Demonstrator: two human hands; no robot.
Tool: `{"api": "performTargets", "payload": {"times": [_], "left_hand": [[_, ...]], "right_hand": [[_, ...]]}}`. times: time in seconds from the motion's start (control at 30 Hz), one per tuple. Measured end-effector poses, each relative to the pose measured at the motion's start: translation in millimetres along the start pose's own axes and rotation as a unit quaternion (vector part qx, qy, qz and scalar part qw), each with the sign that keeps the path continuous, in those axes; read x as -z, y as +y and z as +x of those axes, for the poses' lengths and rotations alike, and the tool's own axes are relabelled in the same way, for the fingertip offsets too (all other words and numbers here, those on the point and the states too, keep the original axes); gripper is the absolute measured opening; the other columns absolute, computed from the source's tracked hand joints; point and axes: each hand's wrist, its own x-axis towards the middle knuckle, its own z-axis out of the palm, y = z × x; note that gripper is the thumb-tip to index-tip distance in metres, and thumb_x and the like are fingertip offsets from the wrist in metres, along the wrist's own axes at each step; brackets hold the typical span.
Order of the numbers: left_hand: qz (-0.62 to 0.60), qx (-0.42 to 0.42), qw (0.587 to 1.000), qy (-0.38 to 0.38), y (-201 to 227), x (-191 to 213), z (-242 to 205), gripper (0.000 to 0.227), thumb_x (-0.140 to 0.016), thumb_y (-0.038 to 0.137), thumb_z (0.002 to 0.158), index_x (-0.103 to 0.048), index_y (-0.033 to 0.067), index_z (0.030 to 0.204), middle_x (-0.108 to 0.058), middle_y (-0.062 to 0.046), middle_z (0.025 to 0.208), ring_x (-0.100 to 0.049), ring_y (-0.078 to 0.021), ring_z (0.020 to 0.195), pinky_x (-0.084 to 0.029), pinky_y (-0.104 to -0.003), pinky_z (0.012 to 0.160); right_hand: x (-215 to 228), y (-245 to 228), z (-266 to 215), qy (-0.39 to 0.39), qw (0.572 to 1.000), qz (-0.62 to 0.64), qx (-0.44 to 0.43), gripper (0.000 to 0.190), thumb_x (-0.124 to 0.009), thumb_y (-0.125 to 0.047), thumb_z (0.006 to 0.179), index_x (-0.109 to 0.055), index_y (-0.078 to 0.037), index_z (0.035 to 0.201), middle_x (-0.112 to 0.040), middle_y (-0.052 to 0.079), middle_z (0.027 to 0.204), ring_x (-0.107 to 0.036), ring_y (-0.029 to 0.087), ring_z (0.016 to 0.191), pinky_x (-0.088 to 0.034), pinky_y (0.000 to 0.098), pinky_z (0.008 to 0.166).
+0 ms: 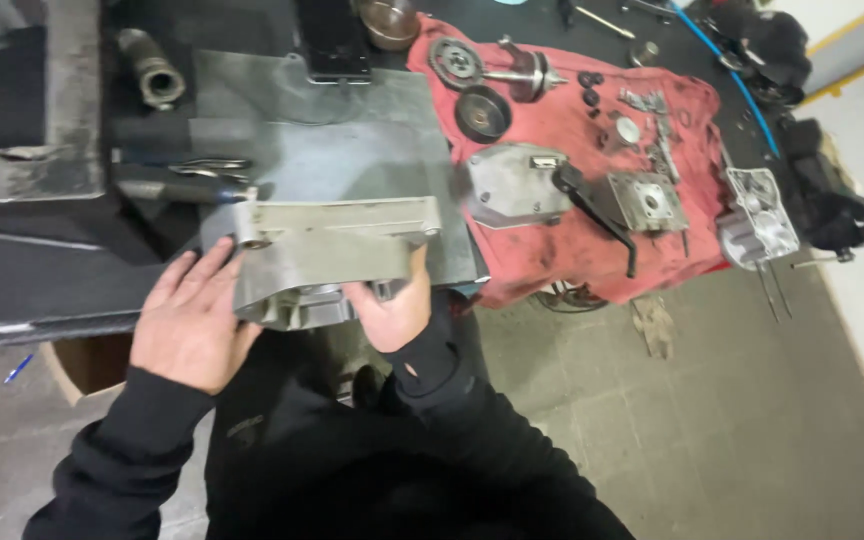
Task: The person scrapes a metal engine casing against a flat metal plate on a workbench. They repeatedly rub the edges and surfaces of the casing on the plate to smooth or clean them, turning the object over to work on different sides.
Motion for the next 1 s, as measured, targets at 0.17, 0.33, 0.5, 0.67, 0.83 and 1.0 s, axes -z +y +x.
{"api": "performTargets", "payload": {"times": [0.17,0.33,0.5,0.67,0.83,1.0], "left_hand": [[0.055,0.006,0.998,-0.023,-6.2,-0.9,-1.8,0.057,-0.077,0.023,0.077,-0.064,0.0054,0.130,-0.065,-0.012,0.138,-0.055,-0.0270,0.139,-0.040,-0.048,0.118],[0.067,-0.001,0.997,-0.042,-12.2,-6.5,-5.0,0.059,-0.077,0.025,0.077,-0.064,0.0050,0.130,-0.066,-0.013,0.138,-0.057,-0.0254,0.137,-0.040,-0.046,0.120],[0.062,0.014,0.997,-0.039,-10.9,-4.8,-4.9,0.055,-0.076,0.024,0.079,-0.065,0.0071,0.130,-0.067,-0.012,0.134,-0.058,-0.0251,0.135,-0.040,-0.046,0.120],[0.056,0.002,0.998,-0.042,-13.8,-6.2,-3.4,0.050,-0.075,0.024,0.079,-0.066,0.0069,0.125,-0.069,-0.010,0.133,-0.060,-0.0246,0.134,-0.041,-0.045,0.119],[0.043,0.005,0.999,-0.020,-11.2,-3.4,-4.4,0.051,-0.075,0.023,0.082,-0.065,0.0034,0.127,-0.068,-0.013,0.134,-0.059,-0.0257,0.133,-0.043,-0.046,0.118],[0.051,0.008,0.998,-0.030,-8.8,4.7,3.9,0.056,-0.077,0.021,0.076,-0.064,0.0034,0.128,-0.068,-0.014,0.129,-0.059,-0.0263,0.132,-0.044,-0.047,0.116]], "right_hand": [[0.7,-5.4,1.1,-0.033,0.966,-0.198,0.166,0.050,-0.077,-0.006,0.095,-0.052,-0.002,0.138,-0.066,0.016,0.128,-0.068,0.030,0.115,-0.053,0.0378,0.104],[0.0,-5.4,-0.5,-0.020,0.976,-0.181,0.117,0.055,-0.078,-0.010,0.093,-0.048,-0.003,0.139,-0.069,0.013,0.123,-0.070,0.029,0.110,-0.055,0.0362,0.100],[-1.2,-4.1,-1.3,-0.012,0.981,-0.169,0.095,0.061,-0.079,-0.013,0.090,-0.045,-0.003,0.139,-0.070,0.011,0.120,-0.072,0.028,0.108,-0.055,0.0355,0.097],[-1.3,-4.5,-0.3,-0.005,0.977,-0.185,0.110,0.056,-0.080,-0.011,0.091,-0.050,-0.003,0.137,-0.071,0.013,0.121,-0.072,0.029,0.109,-0.056,0.0365,0.097],[-3.0,-5.8,0.5,-0.011,0.983,-0.157,0.100,0.057,-0.079,-0.010,0.090,-0.050,-0.004,0.138,-0.071,0.013,0.119,-0.073,0.029,0.107,-0.056,0.0357,0.096],[-2.5,-0.7,5.7,0.016,0.970,-0.202,0.134,0.066,-0.080,-0.009,0.086,-0.045,-0.002,0.141,-0.068,0.014,0.122,-0.069,0.029,0.110,-0.054,0.0357,0.097]]}}
